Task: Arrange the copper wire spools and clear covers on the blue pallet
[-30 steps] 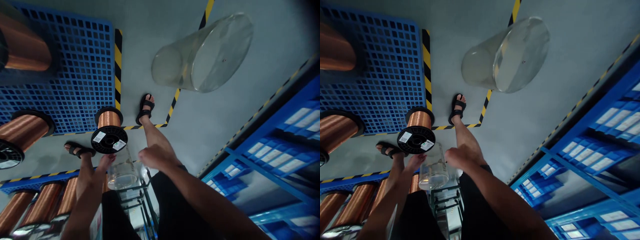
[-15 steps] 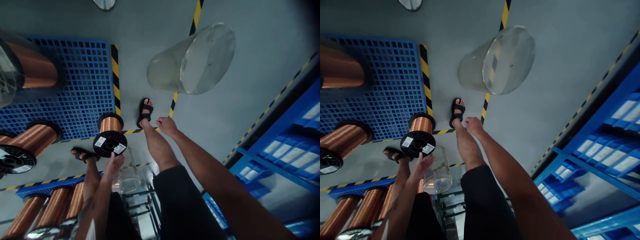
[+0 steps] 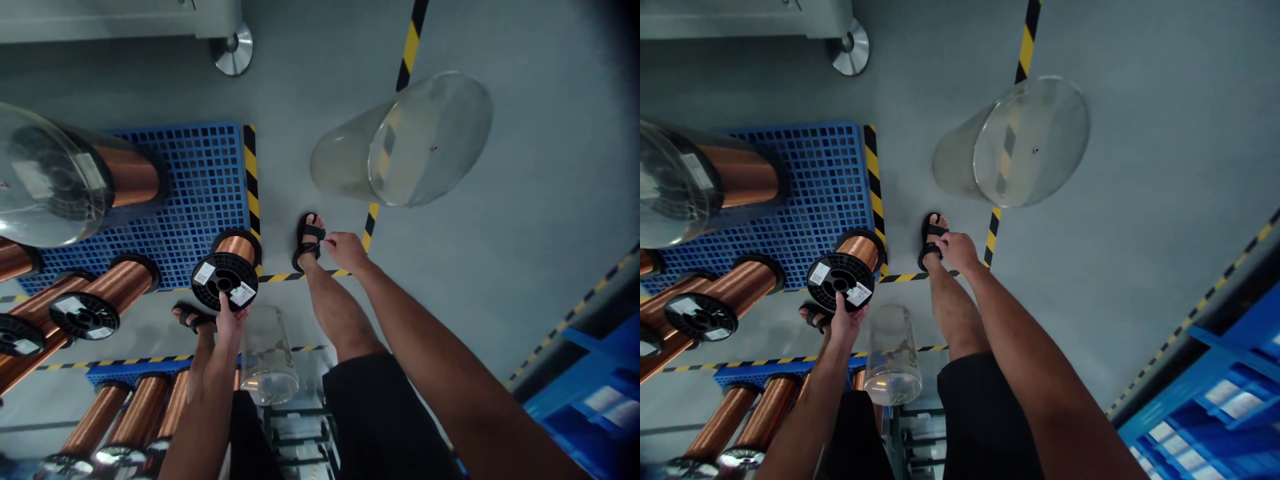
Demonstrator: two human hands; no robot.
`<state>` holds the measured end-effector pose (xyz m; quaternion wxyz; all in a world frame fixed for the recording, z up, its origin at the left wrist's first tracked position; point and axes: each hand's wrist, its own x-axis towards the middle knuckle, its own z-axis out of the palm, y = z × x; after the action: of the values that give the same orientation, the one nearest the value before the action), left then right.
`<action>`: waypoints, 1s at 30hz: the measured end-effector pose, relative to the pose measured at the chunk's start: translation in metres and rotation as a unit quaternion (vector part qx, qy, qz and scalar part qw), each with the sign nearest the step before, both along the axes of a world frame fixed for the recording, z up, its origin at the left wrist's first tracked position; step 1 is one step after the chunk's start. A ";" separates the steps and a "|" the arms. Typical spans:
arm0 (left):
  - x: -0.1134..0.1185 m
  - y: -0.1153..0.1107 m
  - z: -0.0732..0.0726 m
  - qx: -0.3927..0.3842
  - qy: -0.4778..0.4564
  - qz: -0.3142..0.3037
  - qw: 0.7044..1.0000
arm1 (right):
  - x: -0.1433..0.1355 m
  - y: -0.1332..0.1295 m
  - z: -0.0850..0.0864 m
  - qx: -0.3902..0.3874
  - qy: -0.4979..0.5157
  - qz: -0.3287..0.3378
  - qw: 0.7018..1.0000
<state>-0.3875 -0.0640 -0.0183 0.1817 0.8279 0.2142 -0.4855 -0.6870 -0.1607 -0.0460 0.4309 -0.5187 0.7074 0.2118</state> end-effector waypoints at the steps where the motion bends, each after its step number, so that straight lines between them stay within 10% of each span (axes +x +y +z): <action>1: 0.001 -0.011 -0.003 -0.009 -0.008 -0.005 1.000 | 0.000 -0.003 -0.001 -0.003 0.000 -0.002 1.000; 16: 0.004 -0.239 -0.023 -0.148 -0.101 -0.140 0.974 | -0.002 -0.072 0.004 -0.083 -0.038 -0.026 0.996; 30: 0.001 -0.247 -0.024 -0.134 -0.110 -0.219 0.960 | -0.012 -0.086 0.021 -0.060 -0.106 0.046 0.991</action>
<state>-0.3863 -0.3110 -0.0421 0.2025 0.8709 -0.0607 -0.4437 -0.6989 -0.2465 -0.0251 0.4616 -0.5953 0.6443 0.1320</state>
